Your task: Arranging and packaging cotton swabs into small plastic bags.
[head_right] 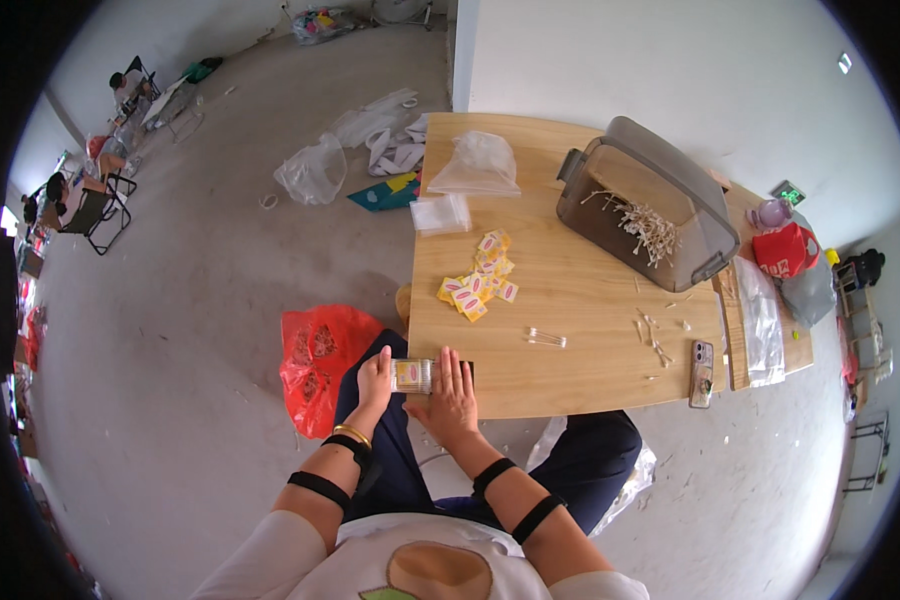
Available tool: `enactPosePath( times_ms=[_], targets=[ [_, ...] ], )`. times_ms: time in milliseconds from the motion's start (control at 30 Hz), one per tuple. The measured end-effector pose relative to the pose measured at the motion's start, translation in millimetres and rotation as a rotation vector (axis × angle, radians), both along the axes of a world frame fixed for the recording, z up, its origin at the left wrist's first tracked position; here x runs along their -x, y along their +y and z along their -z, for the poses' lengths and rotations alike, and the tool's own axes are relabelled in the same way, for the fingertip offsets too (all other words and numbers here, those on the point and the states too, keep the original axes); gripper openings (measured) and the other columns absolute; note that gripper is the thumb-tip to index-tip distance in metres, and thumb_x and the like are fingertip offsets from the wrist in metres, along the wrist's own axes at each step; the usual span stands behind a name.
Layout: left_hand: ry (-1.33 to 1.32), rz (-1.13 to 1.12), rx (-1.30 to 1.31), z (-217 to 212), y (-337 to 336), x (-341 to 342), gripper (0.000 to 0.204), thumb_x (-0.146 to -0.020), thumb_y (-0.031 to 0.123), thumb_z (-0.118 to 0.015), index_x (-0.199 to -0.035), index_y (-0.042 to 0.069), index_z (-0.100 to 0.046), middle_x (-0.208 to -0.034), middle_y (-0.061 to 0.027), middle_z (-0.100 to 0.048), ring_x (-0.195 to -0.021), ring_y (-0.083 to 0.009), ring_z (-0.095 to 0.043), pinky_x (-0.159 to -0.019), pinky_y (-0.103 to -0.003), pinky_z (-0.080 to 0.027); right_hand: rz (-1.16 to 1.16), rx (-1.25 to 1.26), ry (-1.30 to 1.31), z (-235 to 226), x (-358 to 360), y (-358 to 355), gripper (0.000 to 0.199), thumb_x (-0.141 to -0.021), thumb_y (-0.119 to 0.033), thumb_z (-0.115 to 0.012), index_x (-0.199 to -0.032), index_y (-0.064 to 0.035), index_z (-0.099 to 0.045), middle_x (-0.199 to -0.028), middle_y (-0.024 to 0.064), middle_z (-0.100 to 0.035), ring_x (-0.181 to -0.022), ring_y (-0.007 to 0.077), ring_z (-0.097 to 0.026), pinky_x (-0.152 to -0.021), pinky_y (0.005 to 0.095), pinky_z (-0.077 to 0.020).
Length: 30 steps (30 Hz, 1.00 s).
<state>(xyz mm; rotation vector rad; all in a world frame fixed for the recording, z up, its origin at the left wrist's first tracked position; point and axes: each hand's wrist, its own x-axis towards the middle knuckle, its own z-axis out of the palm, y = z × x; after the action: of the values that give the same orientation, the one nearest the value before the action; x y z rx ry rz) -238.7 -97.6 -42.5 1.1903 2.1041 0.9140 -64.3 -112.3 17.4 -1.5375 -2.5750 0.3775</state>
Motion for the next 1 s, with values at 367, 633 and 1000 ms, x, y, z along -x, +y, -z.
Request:
enactPosePath(
  times_ms=[367,633,1000],
  targets=[
    [-1.016,-0.361,0.059,8,-24,8,0.053,-0.095,0.054,-0.064,-0.113,0.005,-0.060,-0.094,-0.0078,-0.070,-0.085,-0.0207,-0.069,-0.077,-0.039,-0.055,0.207,0.256,0.261,-2,-17,12,0.067,-0.086,-0.019,-0.067,-0.147,-0.0023,-0.045,-0.141,0.0223,-0.045,-0.133,0.0397,-0.043,-0.115,0.0477,-0.0330],
    [-1.153,-0.517,-0.077,-8,-29,-36,0.041,-0.085,0.017,-0.083,-0.115,0.008,-0.056,-0.103,-0.0026,-0.067,-0.091,-0.0135,-0.066,-0.081,-0.031,-0.053,0.426,0.332,0.715,59,12,11,0.060,-0.081,0.007,-0.054,-0.140,-0.0027,-0.055,-0.123,0.0217,-0.053,-0.109,0.0305,-0.059,-0.099,0.0349,-0.0488],
    [-1.336,-0.549,-0.185,-6,-38,-39,0.034,-0.086,0.015,-0.082,-0.113,0.008,-0.062,-0.104,-0.0027,-0.068,-0.091,-0.0139,-0.067,-0.081,-0.029,-0.054,0.331,0.727,1.003,26,32,13,0.040,-0.088,0.007,-0.052,-0.127,0.0056,-0.063,-0.109,0.0092,-0.071,-0.098,0.0159,-0.067,-0.088,0.0256,-0.0526]
  ],
)
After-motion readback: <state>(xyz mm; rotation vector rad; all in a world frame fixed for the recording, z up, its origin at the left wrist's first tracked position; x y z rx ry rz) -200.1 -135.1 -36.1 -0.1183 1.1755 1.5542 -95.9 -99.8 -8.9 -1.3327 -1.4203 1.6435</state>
